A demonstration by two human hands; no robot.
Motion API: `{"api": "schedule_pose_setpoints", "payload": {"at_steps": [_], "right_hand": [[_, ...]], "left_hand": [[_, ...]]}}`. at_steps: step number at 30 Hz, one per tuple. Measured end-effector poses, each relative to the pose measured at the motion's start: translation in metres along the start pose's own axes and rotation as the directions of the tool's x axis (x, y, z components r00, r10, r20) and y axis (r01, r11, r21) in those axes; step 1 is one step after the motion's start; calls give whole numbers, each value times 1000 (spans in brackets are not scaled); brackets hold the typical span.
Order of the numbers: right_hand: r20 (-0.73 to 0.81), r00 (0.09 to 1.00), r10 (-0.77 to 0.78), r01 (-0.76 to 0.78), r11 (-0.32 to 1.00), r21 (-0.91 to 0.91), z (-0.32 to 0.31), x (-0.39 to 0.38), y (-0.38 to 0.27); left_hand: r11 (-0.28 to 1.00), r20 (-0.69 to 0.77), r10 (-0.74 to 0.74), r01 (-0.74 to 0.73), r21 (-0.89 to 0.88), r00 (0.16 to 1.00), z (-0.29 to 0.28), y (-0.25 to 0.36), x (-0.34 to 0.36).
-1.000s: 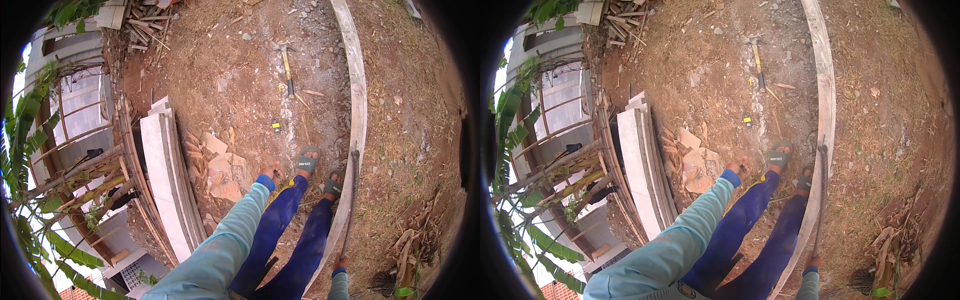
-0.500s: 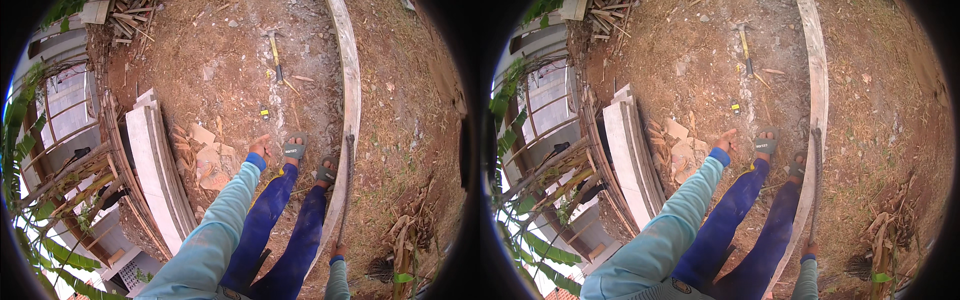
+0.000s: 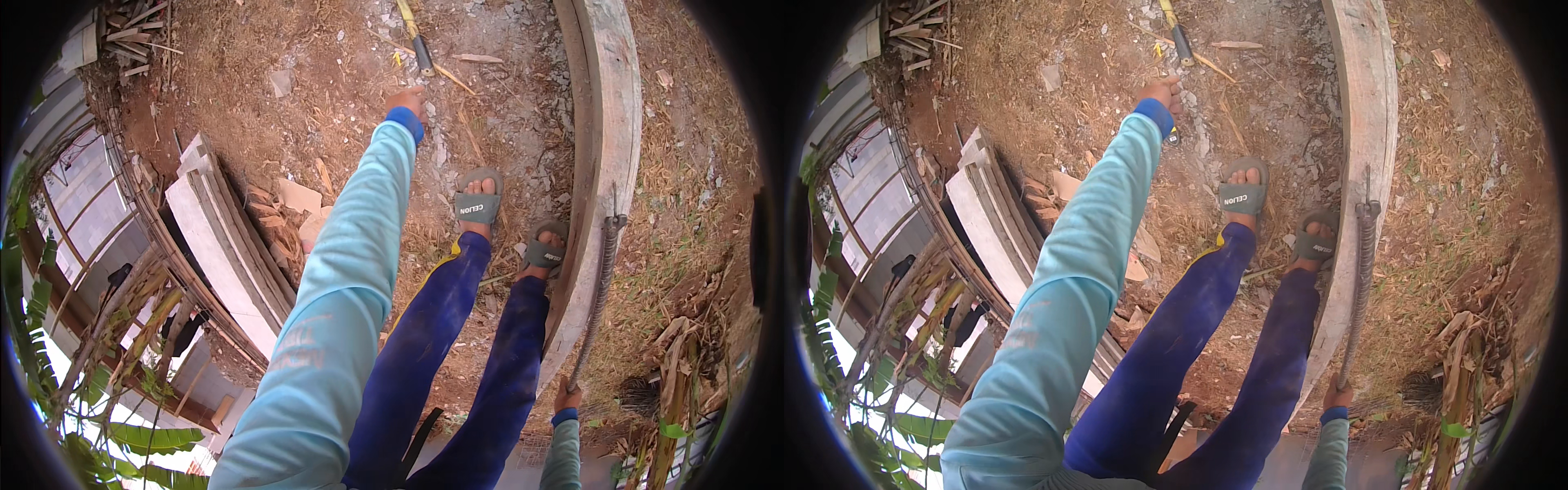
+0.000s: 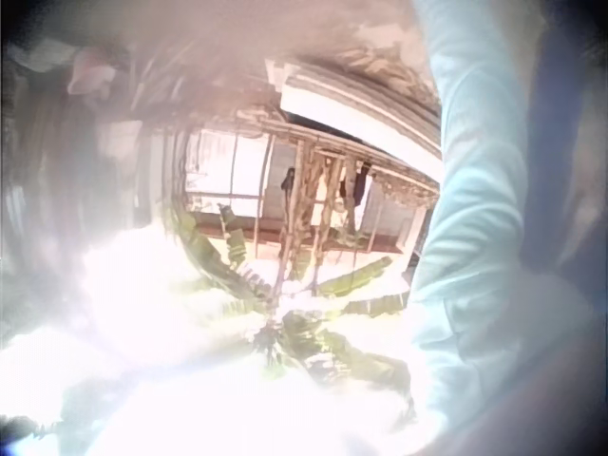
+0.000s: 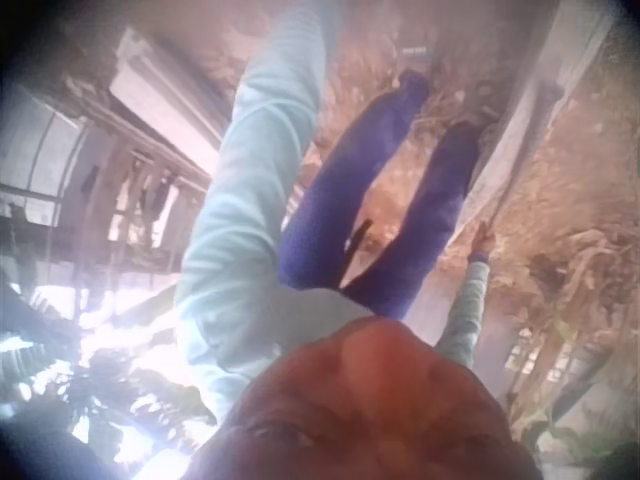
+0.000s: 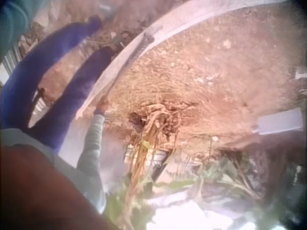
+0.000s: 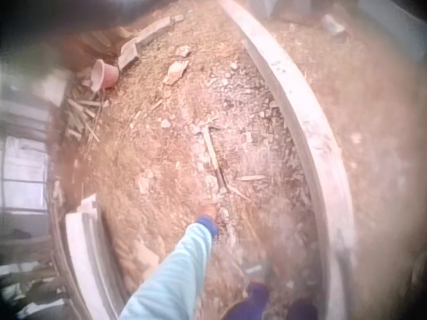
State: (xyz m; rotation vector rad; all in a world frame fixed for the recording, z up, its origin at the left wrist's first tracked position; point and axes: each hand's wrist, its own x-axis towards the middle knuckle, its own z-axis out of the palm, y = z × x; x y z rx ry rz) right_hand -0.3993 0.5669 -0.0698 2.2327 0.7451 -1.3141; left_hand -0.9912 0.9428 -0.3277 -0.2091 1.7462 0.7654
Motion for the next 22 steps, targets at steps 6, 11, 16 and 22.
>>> {"api": "schedule_pose_setpoints", "payload": {"at_steps": [6,11,16,22], "right_hand": [[-94,996,2,-1,1000,8,1,1,1],[-72,996,61,-65,997,-47,-2,6,5],[-14,995,101,-99,988,121,-2,1,20],[-67,995,75,-55,964,262,3,-25,61]], "left_hand": [[550,-257,563,-124,826,786,44,31,55],[472,-260,642,-103,876,721,46,38,81],[348,-42,698,-287,892,715,20,38,85],[589,156,544,-508,629,824,-4,70,24]]}}
